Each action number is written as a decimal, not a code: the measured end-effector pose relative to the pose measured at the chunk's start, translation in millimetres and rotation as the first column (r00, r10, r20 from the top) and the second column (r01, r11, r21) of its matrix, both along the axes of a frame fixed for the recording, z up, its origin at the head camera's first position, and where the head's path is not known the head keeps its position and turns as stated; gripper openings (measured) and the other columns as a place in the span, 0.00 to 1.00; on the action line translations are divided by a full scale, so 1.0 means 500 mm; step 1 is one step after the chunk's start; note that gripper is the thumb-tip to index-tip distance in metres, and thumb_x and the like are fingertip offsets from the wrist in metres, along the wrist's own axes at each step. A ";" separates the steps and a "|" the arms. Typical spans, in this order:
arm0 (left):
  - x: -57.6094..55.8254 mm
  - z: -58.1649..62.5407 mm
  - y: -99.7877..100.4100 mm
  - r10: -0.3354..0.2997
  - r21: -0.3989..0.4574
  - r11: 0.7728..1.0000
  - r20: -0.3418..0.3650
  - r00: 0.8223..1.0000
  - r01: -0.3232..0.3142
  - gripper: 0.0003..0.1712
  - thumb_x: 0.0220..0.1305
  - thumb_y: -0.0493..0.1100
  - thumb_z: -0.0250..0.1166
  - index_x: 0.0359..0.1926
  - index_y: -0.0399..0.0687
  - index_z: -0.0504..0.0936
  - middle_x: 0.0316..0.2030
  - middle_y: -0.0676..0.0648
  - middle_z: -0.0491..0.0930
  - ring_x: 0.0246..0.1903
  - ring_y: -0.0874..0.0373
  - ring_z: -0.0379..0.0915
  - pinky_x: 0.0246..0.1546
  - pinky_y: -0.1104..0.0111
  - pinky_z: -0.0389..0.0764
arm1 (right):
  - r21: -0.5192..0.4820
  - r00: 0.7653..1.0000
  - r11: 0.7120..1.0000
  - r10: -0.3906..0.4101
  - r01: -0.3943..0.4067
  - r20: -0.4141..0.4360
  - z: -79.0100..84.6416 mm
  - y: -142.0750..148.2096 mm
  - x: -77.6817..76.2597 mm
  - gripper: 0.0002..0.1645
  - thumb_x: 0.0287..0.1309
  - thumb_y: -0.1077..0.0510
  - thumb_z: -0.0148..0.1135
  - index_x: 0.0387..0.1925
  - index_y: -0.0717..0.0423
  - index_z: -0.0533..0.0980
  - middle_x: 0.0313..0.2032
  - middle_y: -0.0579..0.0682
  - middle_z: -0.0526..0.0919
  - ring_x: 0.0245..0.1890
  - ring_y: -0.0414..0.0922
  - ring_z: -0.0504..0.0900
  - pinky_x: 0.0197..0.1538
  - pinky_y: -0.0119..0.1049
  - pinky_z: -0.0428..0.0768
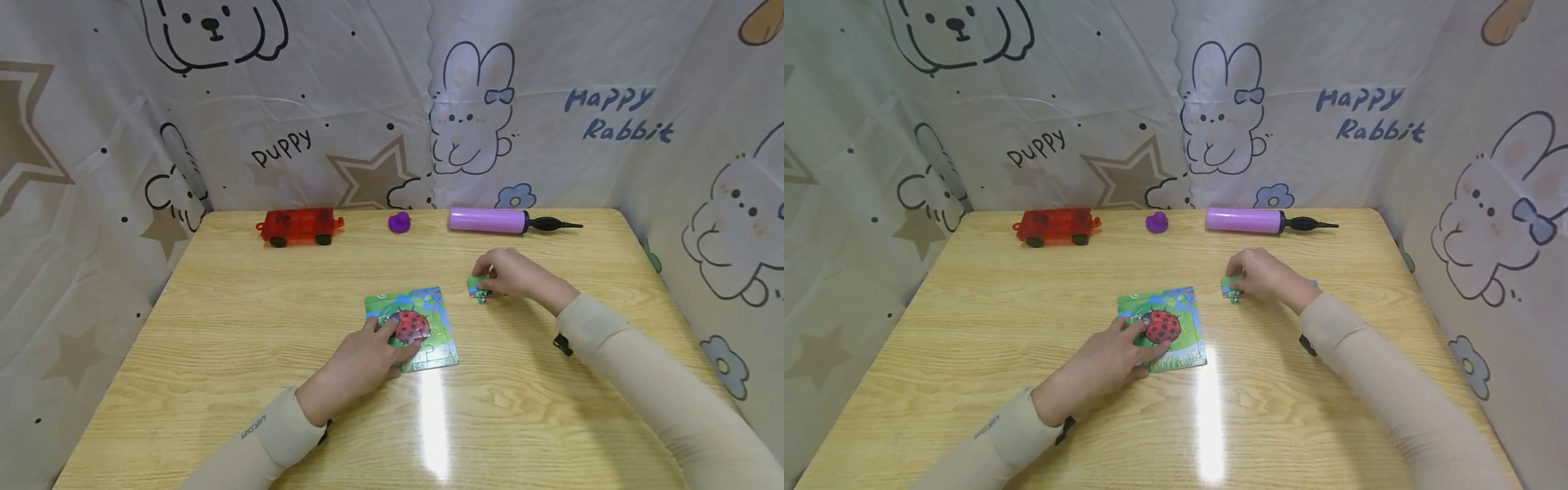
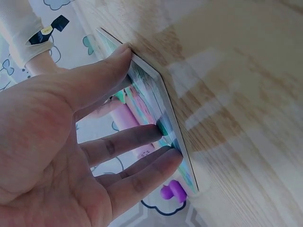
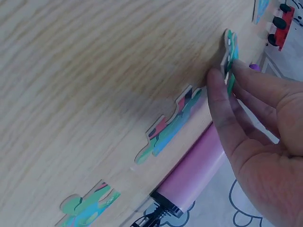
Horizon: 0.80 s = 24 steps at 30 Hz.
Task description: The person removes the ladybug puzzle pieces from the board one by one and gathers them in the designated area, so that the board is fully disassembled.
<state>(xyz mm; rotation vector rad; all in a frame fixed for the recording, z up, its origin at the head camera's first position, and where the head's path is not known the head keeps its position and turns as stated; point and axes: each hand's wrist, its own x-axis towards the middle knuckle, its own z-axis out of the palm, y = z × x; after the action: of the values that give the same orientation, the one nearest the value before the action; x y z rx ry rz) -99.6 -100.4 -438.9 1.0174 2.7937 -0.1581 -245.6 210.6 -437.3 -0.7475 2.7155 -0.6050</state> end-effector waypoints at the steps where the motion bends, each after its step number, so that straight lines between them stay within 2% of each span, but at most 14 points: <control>1: 0.000 0.000 0.000 -0.001 0.000 1.000 0.000 1.000 0.001 0.30 0.71 0.61 0.66 0.72 0.78 0.75 0.72 0.38 0.73 0.65 0.33 0.74 0.44 0.53 0.91 | 0.008 1.000 1.000 0.003 -0.003 -0.014 -0.001 -0.001 0.000 0.06 0.62 0.63 0.74 0.41 0.59 0.88 0.39 0.53 0.88 0.39 0.46 0.85 0.45 0.44 0.86; 4: 0.000 0.001 0.001 0.001 -0.004 1.000 0.003 1.000 -0.001 0.31 0.71 0.61 0.66 0.73 0.78 0.74 0.72 0.38 0.73 0.66 0.33 0.74 0.45 0.53 0.91 | 0.030 0.998 0.999 0.023 -0.021 -0.053 -0.002 -0.007 0.002 0.05 0.62 0.64 0.74 0.40 0.60 0.87 0.39 0.55 0.86 0.39 0.47 0.83 0.46 0.45 0.85; 11: -0.002 0.003 0.000 0.004 0.004 1.000 0.015 1.000 -0.004 0.31 0.71 0.61 0.67 0.73 0.77 0.74 0.73 0.38 0.73 0.66 0.33 0.74 0.46 0.52 0.91 | 0.097 0.994 0.994 0.054 -0.044 -0.096 -0.004 -0.024 0.007 0.00 0.64 0.66 0.71 0.36 0.60 0.86 0.37 0.53 0.88 0.38 0.47 0.84 0.47 0.47 0.86; 16: -0.004 0.003 -0.001 -0.009 0.029 1.000 0.014 1.000 0.008 0.30 0.70 0.60 0.68 0.72 0.76 0.76 0.71 0.37 0.74 0.65 0.33 0.74 0.51 0.52 0.89 | 0.057 0.986 0.997 0.064 -0.056 -0.156 -0.014 -0.025 0.016 0.06 0.58 0.70 0.72 0.38 0.60 0.86 0.38 0.56 0.85 0.37 0.48 0.80 0.44 0.44 0.84; 20: -0.004 0.003 -0.003 -0.027 0.044 0.999 -0.001 1.000 0.027 0.29 0.70 0.59 0.69 0.71 0.74 0.78 0.69 0.37 0.75 0.63 0.38 0.74 0.54 0.52 0.87 | 0.014 0.963 0.997 0.078 -0.077 -0.258 -0.024 -0.039 0.039 0.11 0.57 0.68 0.74 0.43 0.62 0.86 0.40 0.57 0.85 0.38 0.48 0.79 0.44 0.43 0.82; 24: -0.002 0.005 -0.004 -0.026 0.073 0.997 0.008 1.000 0.026 0.30 0.70 0.58 0.70 0.71 0.71 0.78 0.70 0.37 0.73 0.66 0.41 0.73 0.57 0.52 0.85 | -0.023 0.932 0.990 0.123 -0.140 -0.342 -0.029 -0.070 0.072 0.14 0.60 0.64 0.74 0.48 0.63 0.85 0.43 0.57 0.86 0.43 0.51 0.82 0.49 0.46 0.84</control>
<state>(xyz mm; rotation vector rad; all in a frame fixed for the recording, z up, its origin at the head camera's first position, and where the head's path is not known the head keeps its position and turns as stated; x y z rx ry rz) -100.6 -102.4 -436.5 1.0683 2.7983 -0.0547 -209.8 175.4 -451.8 -1.1315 2.9336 -0.5544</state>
